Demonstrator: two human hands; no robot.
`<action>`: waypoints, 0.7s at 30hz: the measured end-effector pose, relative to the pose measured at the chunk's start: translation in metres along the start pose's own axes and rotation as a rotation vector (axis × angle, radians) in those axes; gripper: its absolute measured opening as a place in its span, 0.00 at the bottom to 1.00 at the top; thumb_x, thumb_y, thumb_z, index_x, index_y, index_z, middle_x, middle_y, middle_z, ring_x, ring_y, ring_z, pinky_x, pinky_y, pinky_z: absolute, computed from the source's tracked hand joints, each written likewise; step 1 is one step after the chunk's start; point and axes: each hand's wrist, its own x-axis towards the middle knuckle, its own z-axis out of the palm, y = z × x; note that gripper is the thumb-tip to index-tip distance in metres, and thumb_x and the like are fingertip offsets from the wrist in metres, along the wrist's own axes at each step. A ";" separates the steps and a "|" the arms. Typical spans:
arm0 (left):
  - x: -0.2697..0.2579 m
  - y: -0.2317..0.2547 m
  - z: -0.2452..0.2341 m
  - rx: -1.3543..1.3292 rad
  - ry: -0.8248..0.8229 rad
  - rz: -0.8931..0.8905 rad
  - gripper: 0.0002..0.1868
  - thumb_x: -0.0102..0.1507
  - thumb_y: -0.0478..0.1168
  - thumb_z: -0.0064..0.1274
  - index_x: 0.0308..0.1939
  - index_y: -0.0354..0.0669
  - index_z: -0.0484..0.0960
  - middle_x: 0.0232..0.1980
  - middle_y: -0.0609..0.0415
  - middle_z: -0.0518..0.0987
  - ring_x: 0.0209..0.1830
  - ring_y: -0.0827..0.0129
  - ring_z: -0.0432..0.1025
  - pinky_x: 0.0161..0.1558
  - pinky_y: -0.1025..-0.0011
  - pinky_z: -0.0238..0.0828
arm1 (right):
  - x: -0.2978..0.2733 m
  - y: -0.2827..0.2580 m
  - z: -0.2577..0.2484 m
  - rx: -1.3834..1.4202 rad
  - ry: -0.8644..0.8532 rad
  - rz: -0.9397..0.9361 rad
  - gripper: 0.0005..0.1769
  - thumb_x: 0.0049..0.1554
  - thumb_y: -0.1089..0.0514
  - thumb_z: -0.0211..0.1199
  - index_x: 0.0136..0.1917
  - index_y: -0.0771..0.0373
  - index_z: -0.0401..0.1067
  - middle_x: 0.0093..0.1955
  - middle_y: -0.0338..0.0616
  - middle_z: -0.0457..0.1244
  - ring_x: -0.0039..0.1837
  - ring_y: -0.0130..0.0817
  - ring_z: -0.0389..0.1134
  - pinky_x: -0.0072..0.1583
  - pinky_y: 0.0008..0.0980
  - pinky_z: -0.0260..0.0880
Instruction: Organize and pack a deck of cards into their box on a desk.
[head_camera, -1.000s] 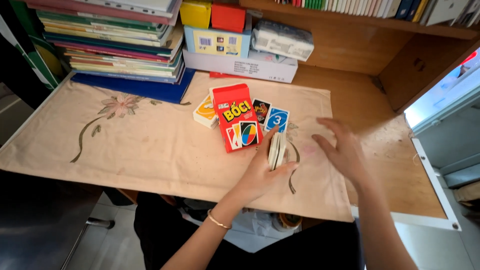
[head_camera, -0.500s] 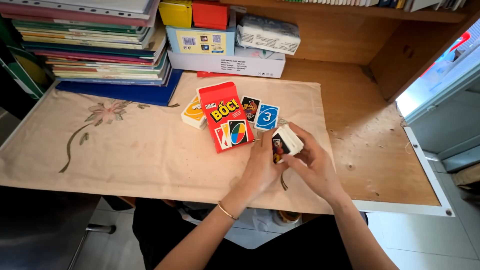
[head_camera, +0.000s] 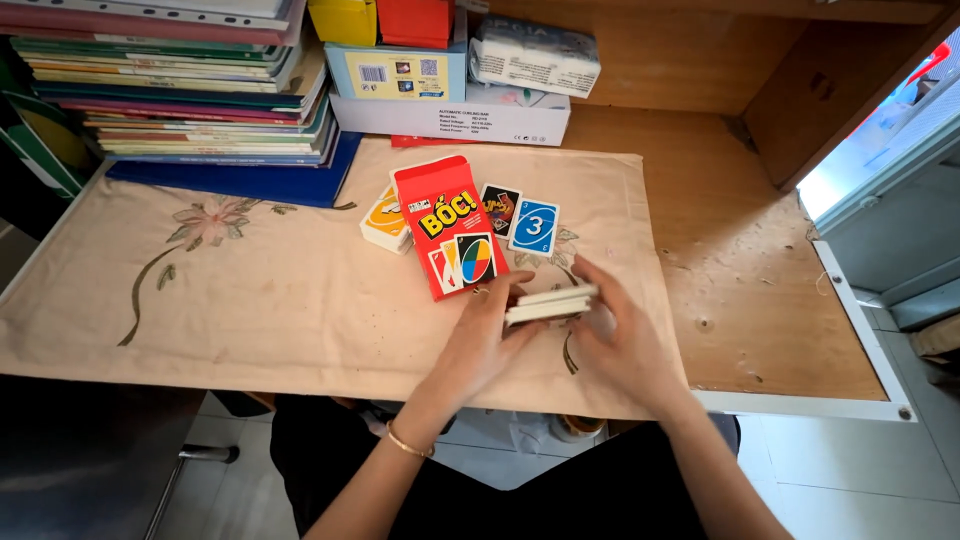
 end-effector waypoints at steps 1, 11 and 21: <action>0.002 -0.002 0.001 0.000 0.000 0.002 0.30 0.60 0.40 0.63 0.64 0.42 0.70 0.48 0.44 0.80 0.50 0.53 0.76 0.51 0.60 0.74 | -0.001 -0.007 0.003 -0.001 0.002 -0.001 0.40 0.53 0.72 0.60 0.77 0.61 0.57 0.73 0.52 0.61 0.75 0.43 0.62 0.72 0.40 0.61; -0.001 0.003 0.009 -0.009 0.121 0.075 0.25 0.62 0.38 0.62 0.57 0.36 0.66 0.53 0.41 0.77 0.54 0.47 0.72 0.53 0.58 0.71 | -0.012 -0.039 0.013 -0.695 -0.119 -0.211 0.47 0.47 0.69 0.57 0.79 0.71 0.46 0.82 0.57 0.45 0.83 0.53 0.41 0.78 0.61 0.34; 0.000 -0.006 0.022 -0.153 0.163 -0.127 0.23 0.60 0.34 0.60 0.55 0.38 0.66 0.48 0.42 0.80 0.53 0.52 0.77 0.54 0.60 0.73 | -0.008 -0.015 0.023 -0.176 0.245 -0.098 0.48 0.55 0.69 0.58 0.82 0.72 0.39 0.86 0.62 0.39 0.86 0.54 0.39 0.80 0.42 0.40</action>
